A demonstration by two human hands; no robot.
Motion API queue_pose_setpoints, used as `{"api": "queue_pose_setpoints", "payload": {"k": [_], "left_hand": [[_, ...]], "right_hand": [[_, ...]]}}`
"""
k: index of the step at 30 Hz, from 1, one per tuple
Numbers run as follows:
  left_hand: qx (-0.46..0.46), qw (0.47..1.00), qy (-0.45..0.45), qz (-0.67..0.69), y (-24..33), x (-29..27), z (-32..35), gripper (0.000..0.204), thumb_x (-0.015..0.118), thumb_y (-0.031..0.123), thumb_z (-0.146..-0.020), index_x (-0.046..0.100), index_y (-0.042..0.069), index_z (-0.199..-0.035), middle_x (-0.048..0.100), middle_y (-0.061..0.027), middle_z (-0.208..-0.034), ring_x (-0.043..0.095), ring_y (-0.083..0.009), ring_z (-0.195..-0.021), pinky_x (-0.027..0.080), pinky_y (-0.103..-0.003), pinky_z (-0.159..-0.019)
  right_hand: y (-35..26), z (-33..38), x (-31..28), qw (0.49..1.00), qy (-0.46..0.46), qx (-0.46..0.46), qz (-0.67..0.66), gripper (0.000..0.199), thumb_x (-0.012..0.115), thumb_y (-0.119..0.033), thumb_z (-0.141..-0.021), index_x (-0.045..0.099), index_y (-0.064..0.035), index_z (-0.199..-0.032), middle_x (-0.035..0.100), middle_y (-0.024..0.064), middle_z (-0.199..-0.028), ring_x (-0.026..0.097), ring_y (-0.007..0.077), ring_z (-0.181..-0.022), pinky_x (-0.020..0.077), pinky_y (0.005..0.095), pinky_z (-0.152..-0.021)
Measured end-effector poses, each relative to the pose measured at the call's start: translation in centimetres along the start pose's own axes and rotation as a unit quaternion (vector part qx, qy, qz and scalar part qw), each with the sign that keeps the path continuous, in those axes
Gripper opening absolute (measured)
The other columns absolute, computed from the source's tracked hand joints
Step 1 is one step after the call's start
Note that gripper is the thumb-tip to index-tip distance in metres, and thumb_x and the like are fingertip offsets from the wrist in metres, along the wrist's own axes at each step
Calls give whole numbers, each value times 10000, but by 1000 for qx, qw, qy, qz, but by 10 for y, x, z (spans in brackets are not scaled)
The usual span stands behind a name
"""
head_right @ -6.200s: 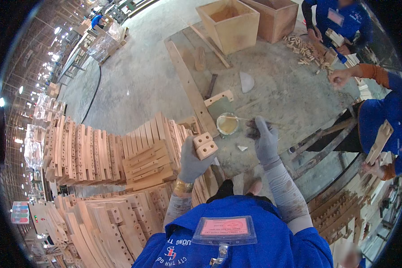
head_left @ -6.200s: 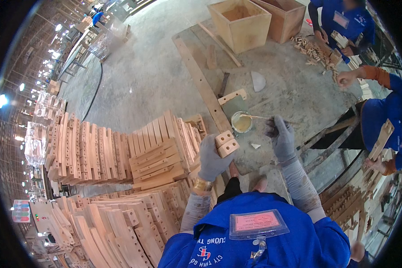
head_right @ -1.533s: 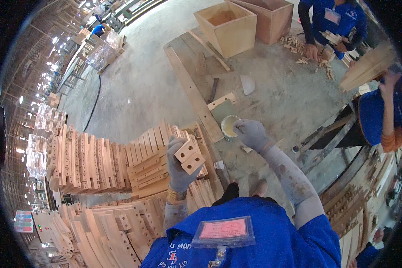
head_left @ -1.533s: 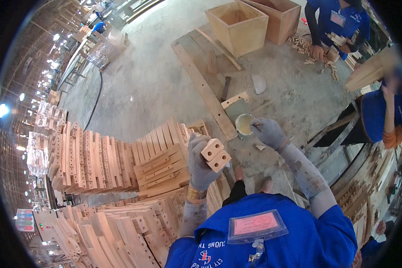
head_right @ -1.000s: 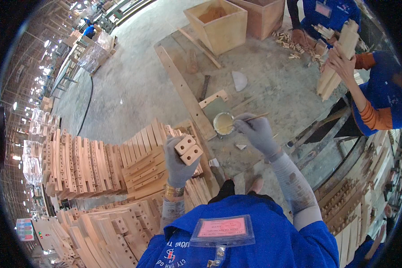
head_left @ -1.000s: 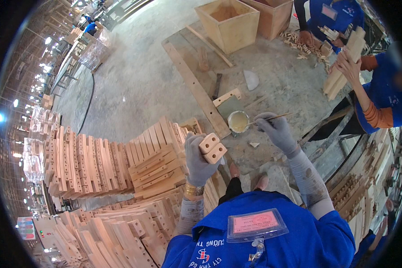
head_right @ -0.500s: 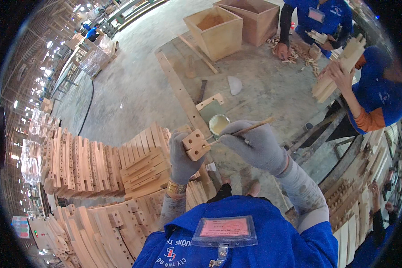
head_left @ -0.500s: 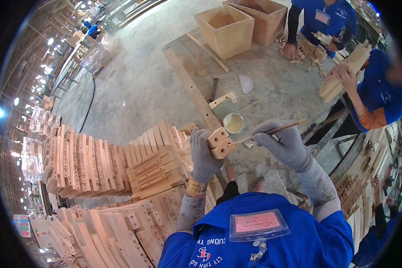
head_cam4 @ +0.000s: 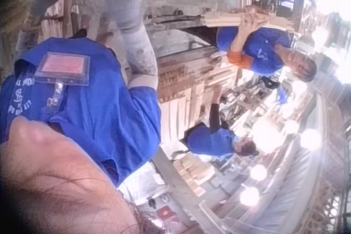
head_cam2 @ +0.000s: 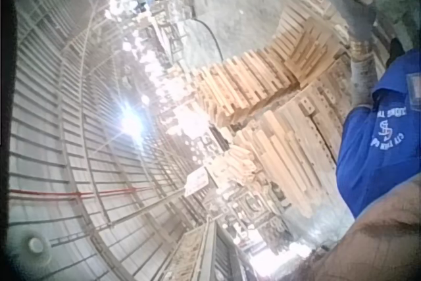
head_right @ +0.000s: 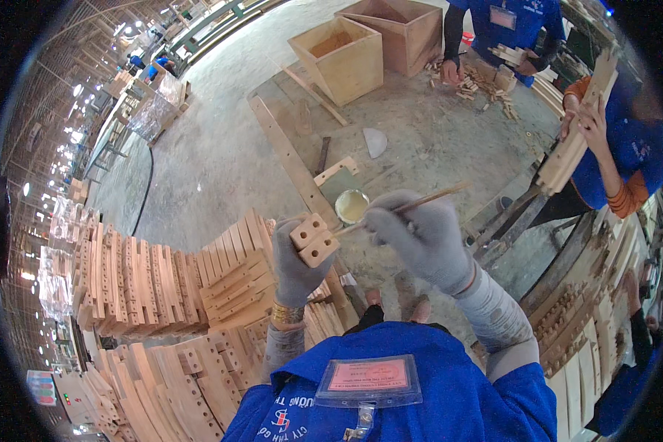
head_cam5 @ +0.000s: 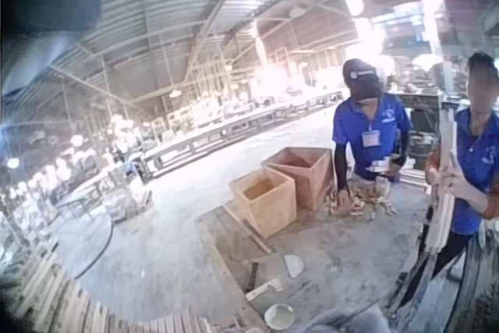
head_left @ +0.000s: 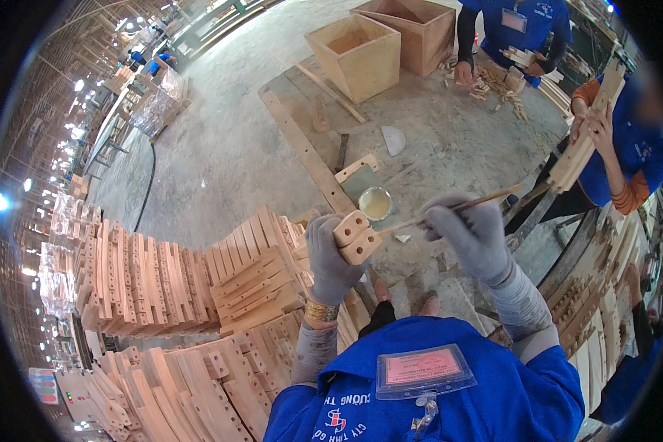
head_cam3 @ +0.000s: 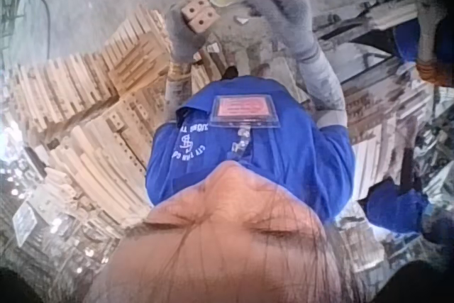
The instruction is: The person applies a yellowish liquid to the pre-drilled holes of small wooden blocks using a thin stick. They pick up blocks from a stack, dip the stick into a container, and carefully fill the holes before placing the blocks onto a workbench. Other workers are visible in the background handling similar wooden pieces.
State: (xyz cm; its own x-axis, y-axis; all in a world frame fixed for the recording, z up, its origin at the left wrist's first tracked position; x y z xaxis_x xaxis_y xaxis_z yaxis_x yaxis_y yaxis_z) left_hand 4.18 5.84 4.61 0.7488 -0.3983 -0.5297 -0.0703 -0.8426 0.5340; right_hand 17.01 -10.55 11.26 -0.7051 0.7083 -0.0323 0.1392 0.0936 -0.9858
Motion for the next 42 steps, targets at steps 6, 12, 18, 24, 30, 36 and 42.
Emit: {"api": "queue_pose_setpoints", "payload": {"k": [6,12,18,24,30,36,42], "left_hand": [[-122,985,10,118,7,-20,-5,598,804,100,-587,465,36,-1076,530,-111,-1006,520,-271,-974,417,-415,-893],[-195,943,52,266,19,-71,-19,707,788,88,-610,433,-11,-1215,527,-136,-1155,533,-243,-1053,457,-410,-900],[118,986,68,-99,13,-102,-21,582,661,140,-716,433,-26,-1225,556,-185,-1089,565,-303,-998,464,-409,-871],[-104,850,113,503,84,-98,-144,497,543,251,-851,416,-52,-1225,569,-264,-1013,608,-330,-853,500,-428,-801],[14,841,23,540,54,-123,-132,844,425,629,-836,208,26,-1385,393,-297,-1281,466,-331,-1178,440,-404,-973],[-195,747,42,634,-28,-33,-26,931,499,552,-721,163,12,-1400,385,-285,-1281,447,-372,-1177,432,-438,-969],[-324,745,129,568,-96,-20,27,805,492,484,-762,261,-10,-1354,416,-257,-1284,463,-361,-1171,442,-494,-945]], "right_hand": [[3,8,-43,985,101,-63,-122,184,518,-98,-915,574,36,-1027,645,96,-788,617,117,-684,509,231,-597],[51,16,-15,992,-83,-89,12,532,700,-218,-780,481,-15,-1219,554,164,-1180,570,250,-1027,451,370,-893],[72,31,40,942,-153,-250,165,996,823,-402,-590,311,-10,-1349,344,254,-1374,356,379,-1268,286,424,-1057],[24,17,34,942,-131,-281,126,1003,821,-363,-589,281,-1,-1353,324,268,-1373,354,409,-1258,302,423,-1046],[-20,0,47,939,-84,-318,104,957,794,-321,-589,293,-3,-1340,369,274,-1322,401,428,-1195,350,438,-996],[19,-20,88,960,-134,-211,123,907,764,-334,-661,282,-13,-1358,432,245,-1268,459,398,-1124,397,423,-944],[108,-43,22,978,84,-189,35,379,601,-270,-874,561,-13,-1149,626,132,-888,595,164,-771,485,278,-689]]}}
Point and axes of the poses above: each hand's wrist, its own z-axis away from the middle knuckle, its own x-axis out of the palm, y = z × x, the point moved 7 cm from there along -z, towards the middle knuckle
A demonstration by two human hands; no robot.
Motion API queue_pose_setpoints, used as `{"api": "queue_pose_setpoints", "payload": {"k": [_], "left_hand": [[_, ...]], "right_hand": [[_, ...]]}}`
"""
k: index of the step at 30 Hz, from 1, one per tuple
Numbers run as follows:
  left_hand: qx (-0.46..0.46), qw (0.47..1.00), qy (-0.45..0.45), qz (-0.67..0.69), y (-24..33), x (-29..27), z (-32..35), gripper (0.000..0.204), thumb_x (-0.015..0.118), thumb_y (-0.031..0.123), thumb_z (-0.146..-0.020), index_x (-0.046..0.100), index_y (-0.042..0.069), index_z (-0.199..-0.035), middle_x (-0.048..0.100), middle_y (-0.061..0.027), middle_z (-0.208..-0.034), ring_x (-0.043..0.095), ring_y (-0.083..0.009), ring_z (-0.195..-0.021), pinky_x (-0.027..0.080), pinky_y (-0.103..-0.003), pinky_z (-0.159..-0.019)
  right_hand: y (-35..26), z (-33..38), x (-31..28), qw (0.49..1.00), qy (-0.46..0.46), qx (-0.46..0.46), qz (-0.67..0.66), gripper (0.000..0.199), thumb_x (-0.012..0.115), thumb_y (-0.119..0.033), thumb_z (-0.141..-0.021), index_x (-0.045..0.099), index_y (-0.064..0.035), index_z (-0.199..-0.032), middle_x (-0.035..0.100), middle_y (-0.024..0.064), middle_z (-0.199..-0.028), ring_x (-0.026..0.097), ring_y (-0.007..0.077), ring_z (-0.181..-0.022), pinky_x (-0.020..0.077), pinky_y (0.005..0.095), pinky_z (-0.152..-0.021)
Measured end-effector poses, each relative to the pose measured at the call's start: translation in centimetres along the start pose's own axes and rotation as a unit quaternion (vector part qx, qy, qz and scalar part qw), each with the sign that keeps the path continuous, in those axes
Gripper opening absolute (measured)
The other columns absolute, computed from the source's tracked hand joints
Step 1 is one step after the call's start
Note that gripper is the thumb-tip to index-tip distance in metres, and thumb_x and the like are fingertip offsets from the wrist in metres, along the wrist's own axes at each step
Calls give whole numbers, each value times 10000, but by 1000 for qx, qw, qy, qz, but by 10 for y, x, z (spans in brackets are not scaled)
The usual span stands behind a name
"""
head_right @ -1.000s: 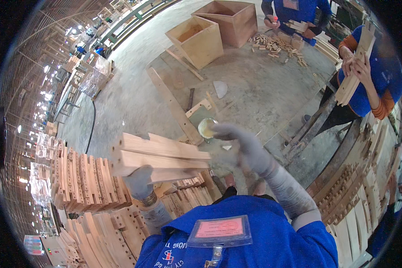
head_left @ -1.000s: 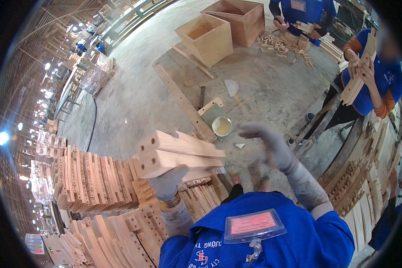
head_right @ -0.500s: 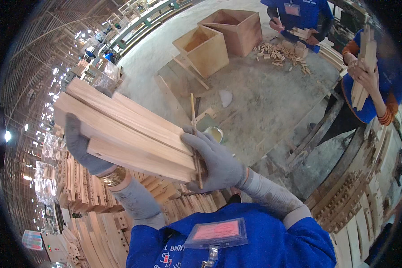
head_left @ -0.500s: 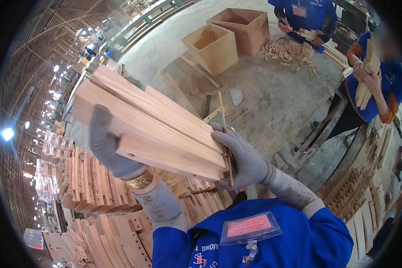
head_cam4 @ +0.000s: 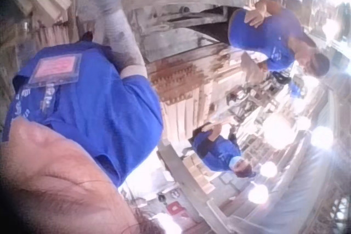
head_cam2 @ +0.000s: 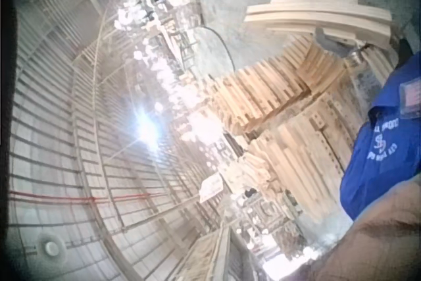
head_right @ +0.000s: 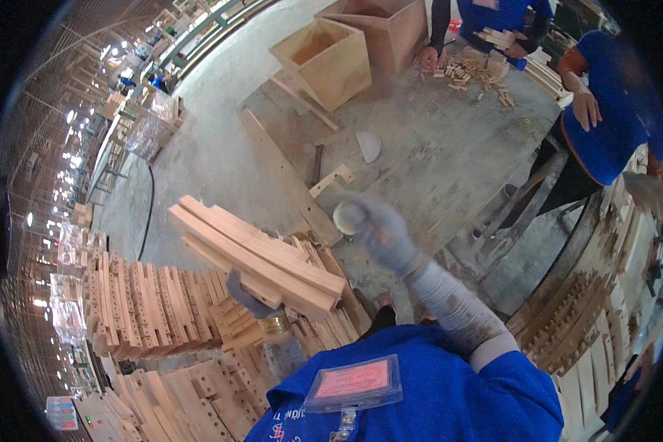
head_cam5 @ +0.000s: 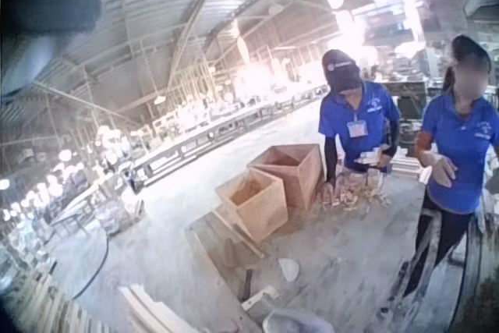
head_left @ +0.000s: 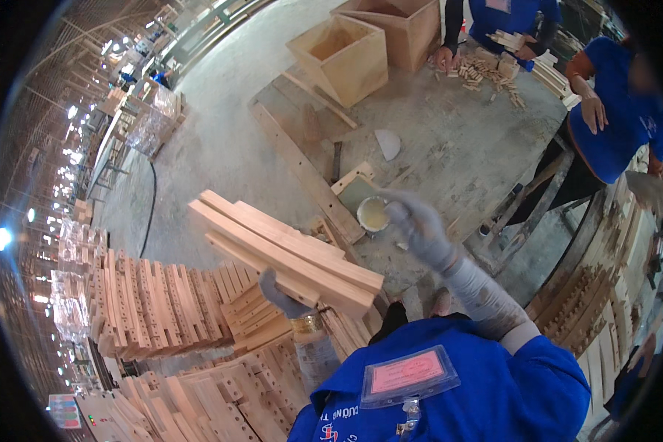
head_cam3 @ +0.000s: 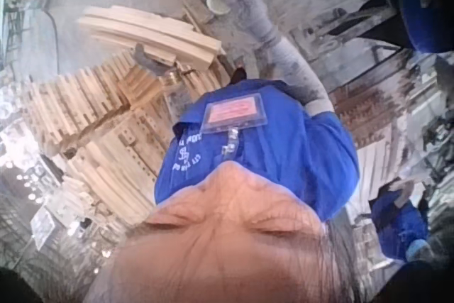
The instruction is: The person applies a yellowish liquid to the pre-drilled holes of small wooden blocks using a thin stick. They pick up blocks from a stack, dip the stick into a container, and carefully fill the holes before placing the blocks onto a workbench. Other workers are visible in the background handling similar wooden pieces.
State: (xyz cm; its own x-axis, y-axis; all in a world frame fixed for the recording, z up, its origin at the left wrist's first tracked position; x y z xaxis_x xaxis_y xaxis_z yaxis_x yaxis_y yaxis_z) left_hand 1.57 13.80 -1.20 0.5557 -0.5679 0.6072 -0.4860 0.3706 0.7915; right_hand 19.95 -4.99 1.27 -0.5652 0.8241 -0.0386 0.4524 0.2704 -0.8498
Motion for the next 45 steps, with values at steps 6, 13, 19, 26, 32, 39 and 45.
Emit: {"api": "queue_pose_setpoints", "payload": {"k": [6,13,19,26,32,39,45], "left_hand": [[-52,984,108,132,-27,-38,-11,720,571,449,-741,361,66,-1313,510,-176,-1176,534,-327,-1047,482,-445,-870],[-96,971,117,185,-61,-75,-28,603,572,413,-792,447,38,-1247,523,-169,-1194,530,-324,-1069,450,-460,-915],[-114,970,107,189,-62,-69,-35,616,575,415,-780,427,52,-1255,521,-174,-1186,524,-342,-1071,457,-477,-903],[-102,966,132,195,-61,-77,-38,560,550,415,-808,480,46,-1224,551,-157,-1175,551,-314,-1061,490,-454,-890],[-90,967,151,182,-64,-77,-39,499,536,383,-820,518,32,-1174,567,-151,-1159,559,-305,-1052,490,-435,-893],[-41,969,205,132,-65,-84,-36,422,514,373,-844,557,48,-1110,598,-133,-1104,585,-291,-1004,504,-411,-868],[-40,968,187,163,-74,-67,-38,391,555,348,-805,548,76,-1086,597,-119,-1072,584,-295,-988,497,-432,-862]], "right_hand": [[95,26,3,938,-131,320,6,299,567,-268,-897,647,1,-1002,651,127,-836,619,219,-753,483,331,-697],[121,25,26,938,-199,191,209,205,577,-227,-862,653,-44,-916,649,143,-843,606,330,-720,475,362,-667],[122,32,31,948,-171,221,151,182,583,-222,-863,645,-52,-890,636,131,-791,608,285,-698,468,352,-649],[97,39,19,976,-147,157,45,172,584,-117,-866,629,-3,-987,638,143,-892,616,210,-780,477,307,-696],[105,77,16,943,-94,300,-110,243,591,-146,-881,622,-16,-1084,648,62,-935,603,145,-815,482,273,-723],[126,95,-10,883,118,386,-240,265,615,-224,-874,626,-8,-1026,637,60,-857,595,132,-721,488,277,-661],[133,66,-25,807,228,448,-309,276,628,-305,-861,601,-34,-903,620,55,-766,569,128,-611,458,256,-557]]}}
Point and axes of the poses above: each hand's wrist, its own z-axis away from the middle knuckle, its own x-axis out of the palm, y = z × x, the point moved 7 cm from there along -z, towards the middle knuckle
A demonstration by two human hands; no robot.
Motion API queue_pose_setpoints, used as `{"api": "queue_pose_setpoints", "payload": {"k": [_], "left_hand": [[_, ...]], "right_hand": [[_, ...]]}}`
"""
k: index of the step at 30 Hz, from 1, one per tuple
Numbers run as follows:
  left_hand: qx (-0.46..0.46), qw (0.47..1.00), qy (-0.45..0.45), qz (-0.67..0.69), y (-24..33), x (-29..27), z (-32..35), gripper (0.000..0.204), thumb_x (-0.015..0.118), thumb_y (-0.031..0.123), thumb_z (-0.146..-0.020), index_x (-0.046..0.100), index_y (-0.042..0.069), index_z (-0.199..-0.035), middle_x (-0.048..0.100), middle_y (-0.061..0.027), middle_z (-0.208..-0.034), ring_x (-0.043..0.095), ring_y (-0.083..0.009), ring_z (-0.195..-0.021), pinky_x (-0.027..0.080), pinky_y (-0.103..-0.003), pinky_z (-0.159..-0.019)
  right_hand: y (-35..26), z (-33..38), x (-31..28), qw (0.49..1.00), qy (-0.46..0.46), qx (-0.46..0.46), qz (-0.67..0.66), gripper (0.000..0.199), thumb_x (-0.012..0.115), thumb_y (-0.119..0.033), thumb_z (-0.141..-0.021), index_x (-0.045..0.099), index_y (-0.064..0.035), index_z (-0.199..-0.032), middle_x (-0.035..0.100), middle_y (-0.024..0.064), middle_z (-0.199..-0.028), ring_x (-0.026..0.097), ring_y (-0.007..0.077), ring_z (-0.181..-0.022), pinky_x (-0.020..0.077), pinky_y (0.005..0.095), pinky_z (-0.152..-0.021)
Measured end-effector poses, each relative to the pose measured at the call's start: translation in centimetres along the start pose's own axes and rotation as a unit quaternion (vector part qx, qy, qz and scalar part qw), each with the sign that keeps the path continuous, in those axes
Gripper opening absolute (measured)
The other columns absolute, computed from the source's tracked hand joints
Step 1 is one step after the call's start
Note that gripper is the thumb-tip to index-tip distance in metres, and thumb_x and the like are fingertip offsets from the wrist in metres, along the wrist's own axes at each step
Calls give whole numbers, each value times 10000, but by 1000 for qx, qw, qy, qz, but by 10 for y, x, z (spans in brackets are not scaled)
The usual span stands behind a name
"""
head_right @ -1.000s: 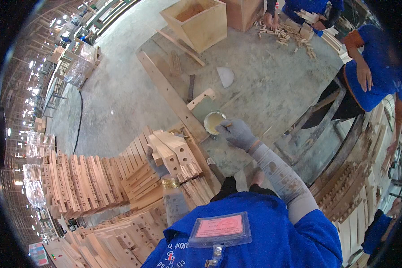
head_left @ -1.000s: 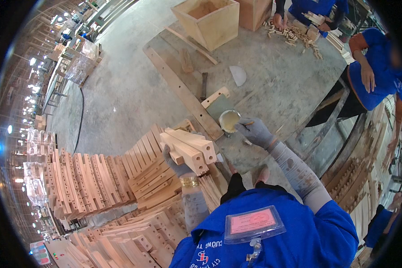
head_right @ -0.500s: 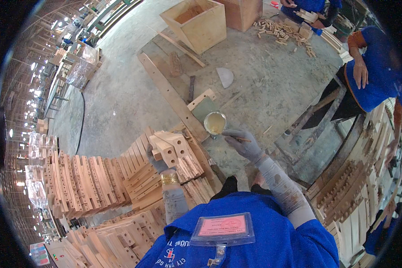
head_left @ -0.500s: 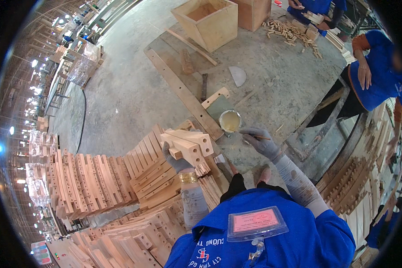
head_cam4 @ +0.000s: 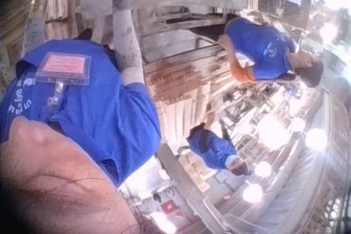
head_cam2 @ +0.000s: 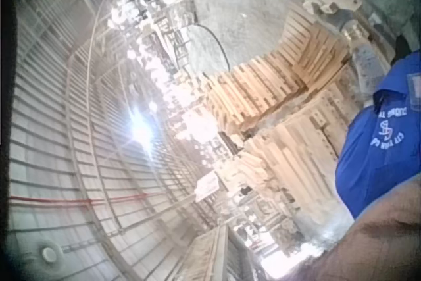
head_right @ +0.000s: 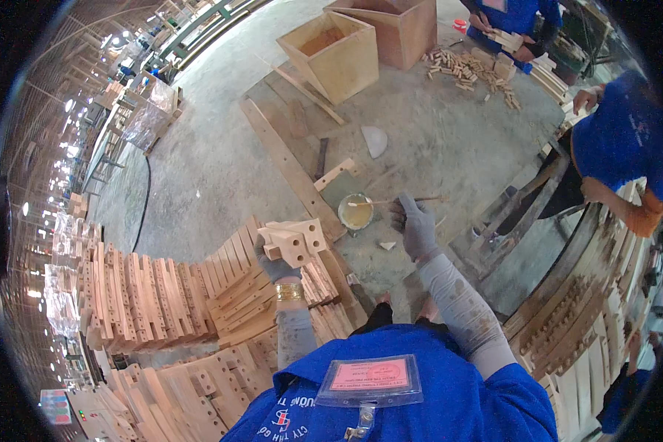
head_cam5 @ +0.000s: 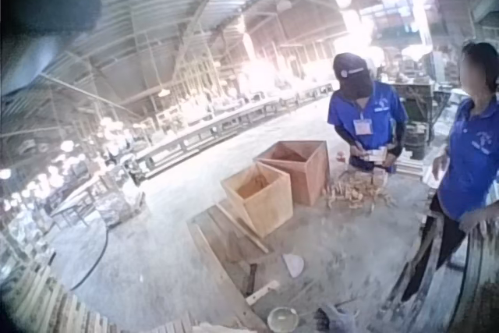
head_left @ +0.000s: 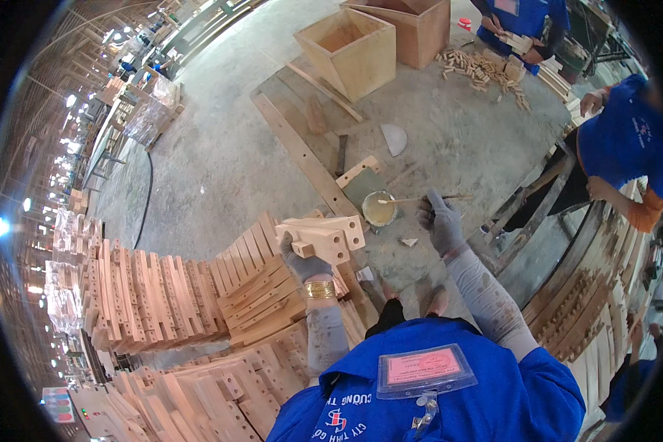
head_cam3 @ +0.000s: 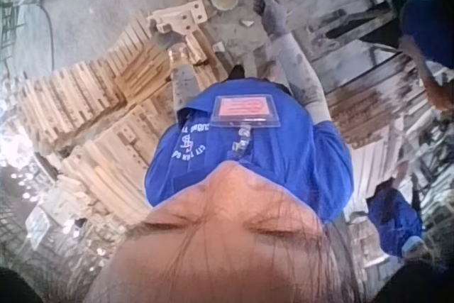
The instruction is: The person applies a yellowish liquid to the pre-drilled holes of small wooden blocks using a thin stick. They pick up blocks from a stack, dip the stick into a container, and carefully fill the holes before placing the blocks onto a workbench. Other workers are visible in the background handling similar wooden pieces.
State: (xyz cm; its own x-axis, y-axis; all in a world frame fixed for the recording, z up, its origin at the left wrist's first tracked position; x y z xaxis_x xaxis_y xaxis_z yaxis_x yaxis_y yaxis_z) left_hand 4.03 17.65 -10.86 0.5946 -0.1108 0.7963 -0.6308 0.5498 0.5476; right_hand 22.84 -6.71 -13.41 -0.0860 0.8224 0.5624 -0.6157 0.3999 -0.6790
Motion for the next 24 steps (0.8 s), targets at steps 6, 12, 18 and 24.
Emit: {"api": "queue_pose_setpoints", "payload": {"k": [6,12,18,24], "left_hand": [[-6,999,-6,41,-4,-1,2,415,567,338,-767,504,86,-1091,587,-146,-1038,580,-325,-973,488,-475,-857],[13,998,49,29,-6,2,6,370,563,353,-775,526,91,-1035,610,-131,-922,606,-302,-880,507,-463,-805],[16,999,46,18,2,24,21,442,571,375,-778,497,95,-1112,586,-126,-967,598,-292,-899,510,-452,-801],[41,998,48,-12,10,35,31,512,590,382,-758,472,85,-1160,562,-143,-1003,580,-305,-931,506,-458,-815]], "right_hand": [[-45,26,41,998,-48,-27,-1,215,641,-250,-855,592,-43,-889,620,47,-736,553,117,-562,440,246,-505],[-117,107,101,949,-169,-208,167,107,614,-102,-859,609,4,-876,641,71,-727,569,86,-591,453,226,-525],[-140,136,126,888,-204,-303,280,91,629,-64,-848,643,22,-872,654,55,-713,567,51,-607,443,185,-537],[-147,149,144,831,-203,-359,372,112,655,-83,-834,660,29,-847,657,42,-681,578,44,-608,450,190,-538]]}}
Point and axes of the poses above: each hand's wrist, its own z-axis away from the middle knuckle, its own x-axis out of the palm, y = z × x, the point moved 7 cm from there along -z, towards the middle knuckle
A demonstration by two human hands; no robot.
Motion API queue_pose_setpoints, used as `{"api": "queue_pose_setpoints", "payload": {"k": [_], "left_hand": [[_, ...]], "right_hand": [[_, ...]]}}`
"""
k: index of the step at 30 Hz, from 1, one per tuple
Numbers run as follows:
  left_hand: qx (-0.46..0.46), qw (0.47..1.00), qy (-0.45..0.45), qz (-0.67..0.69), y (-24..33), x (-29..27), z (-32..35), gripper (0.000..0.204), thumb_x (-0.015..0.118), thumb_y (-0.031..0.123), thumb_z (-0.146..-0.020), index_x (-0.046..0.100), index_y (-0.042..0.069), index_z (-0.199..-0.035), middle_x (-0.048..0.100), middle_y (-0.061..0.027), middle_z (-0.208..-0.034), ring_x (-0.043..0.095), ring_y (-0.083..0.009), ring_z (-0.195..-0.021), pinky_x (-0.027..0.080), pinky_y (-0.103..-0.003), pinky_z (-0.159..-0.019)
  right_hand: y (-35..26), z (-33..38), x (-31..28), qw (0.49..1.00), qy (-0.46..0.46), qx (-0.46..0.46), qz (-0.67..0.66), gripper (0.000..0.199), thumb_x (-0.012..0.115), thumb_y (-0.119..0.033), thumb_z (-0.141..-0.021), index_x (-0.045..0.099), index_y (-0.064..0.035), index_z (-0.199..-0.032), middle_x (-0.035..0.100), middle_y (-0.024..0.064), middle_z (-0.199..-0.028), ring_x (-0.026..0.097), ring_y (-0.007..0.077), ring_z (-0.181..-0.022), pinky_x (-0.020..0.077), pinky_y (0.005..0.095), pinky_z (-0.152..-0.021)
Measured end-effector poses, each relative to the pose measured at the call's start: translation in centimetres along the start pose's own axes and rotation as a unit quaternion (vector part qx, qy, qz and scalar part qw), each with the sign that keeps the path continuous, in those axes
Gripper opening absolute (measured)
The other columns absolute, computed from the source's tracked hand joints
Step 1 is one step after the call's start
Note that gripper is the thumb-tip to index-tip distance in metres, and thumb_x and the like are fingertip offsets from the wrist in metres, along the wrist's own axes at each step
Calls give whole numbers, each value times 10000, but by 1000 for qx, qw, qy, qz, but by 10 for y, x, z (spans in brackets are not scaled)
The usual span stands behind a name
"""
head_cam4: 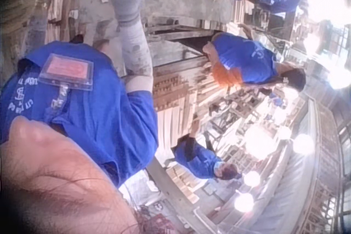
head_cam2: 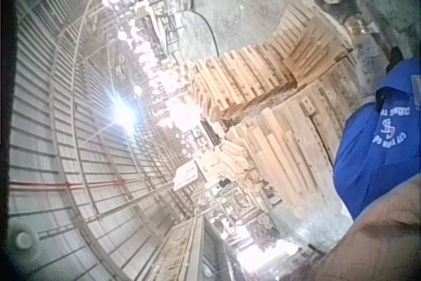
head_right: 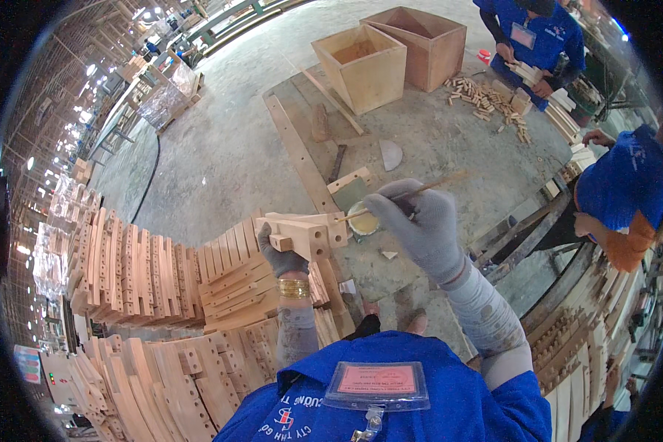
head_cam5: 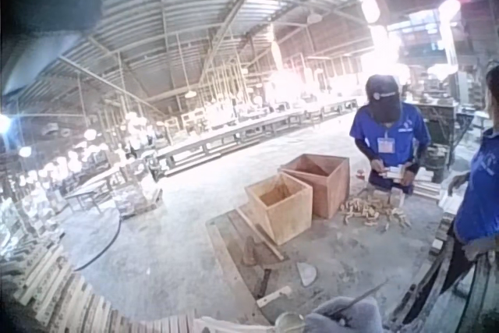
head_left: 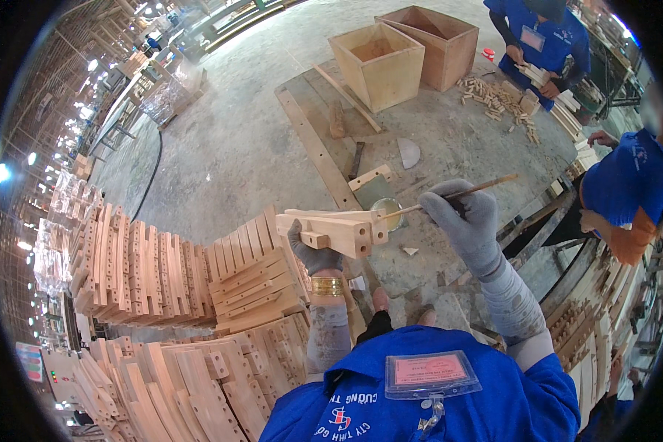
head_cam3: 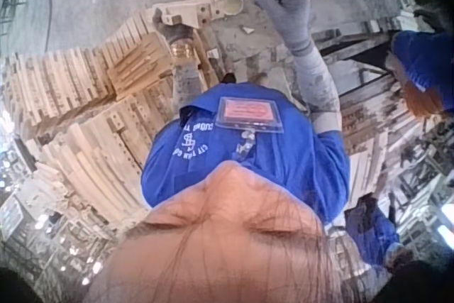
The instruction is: The person applies a yellowish liquid to the pre-drilled holes of small wooden blocks using a thin stick. They pick up blocks from a stack, dip the stick into a container, and carefully fill the holes before placing the blocks onto a workbench. Other workers are visible in the background handling similar wooden pieces.
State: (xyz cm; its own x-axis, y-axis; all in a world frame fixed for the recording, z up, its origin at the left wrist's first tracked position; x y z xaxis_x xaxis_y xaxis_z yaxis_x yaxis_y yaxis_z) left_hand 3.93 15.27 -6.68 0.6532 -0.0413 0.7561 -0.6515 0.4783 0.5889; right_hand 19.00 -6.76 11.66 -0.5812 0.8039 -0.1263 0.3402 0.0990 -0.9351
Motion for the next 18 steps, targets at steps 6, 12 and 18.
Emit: {"api": "queue_pose_setpoints", "payload": {"k": [6,12,18], "left_hand": [[-2,1000,-25,18,3,2,2,469,579,375,-771,483,74,-1117,568,-136,-998,585,-298,-924,512,-442,-802],[14,1000,-24,3,9,-6,-1,542,584,395,-756,454,66,-1167,552,-146,-1010,580,-306,-936,511,-446,-810],[33,999,-32,-16,15,1,-2,516,576,392,-763,466,65,-1147,562,-138,-996,590,-300,-927,514,-437,-806]], "right_hand": [[-5,0,2,1000,5,-25,17,108,673,-78,-813,668,28,-830,656,39,-669,582,44,-592,445,193,-520],[1,2,1,995,16,66,-69,119,636,-91,-850,658,25,-862,657,45,-704,592,62,-602,455,188,-526],[12,3,-9,987,27,70,-141,131,610,-98,-872,646,28,-876,653,50,-734,582,62,-616,457,185,-532]]}}
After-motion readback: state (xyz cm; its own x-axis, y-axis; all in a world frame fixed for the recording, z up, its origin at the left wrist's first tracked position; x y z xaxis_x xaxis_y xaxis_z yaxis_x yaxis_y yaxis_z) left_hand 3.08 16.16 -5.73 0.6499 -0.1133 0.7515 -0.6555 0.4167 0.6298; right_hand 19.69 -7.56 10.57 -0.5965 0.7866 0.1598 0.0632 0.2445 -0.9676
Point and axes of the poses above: each hand's wrist, its own z-axis away from the middle knuckle, its own x-axis out of the palm, y = z × x, the point moved 7 cm from there along -z, towards the middle knuckle
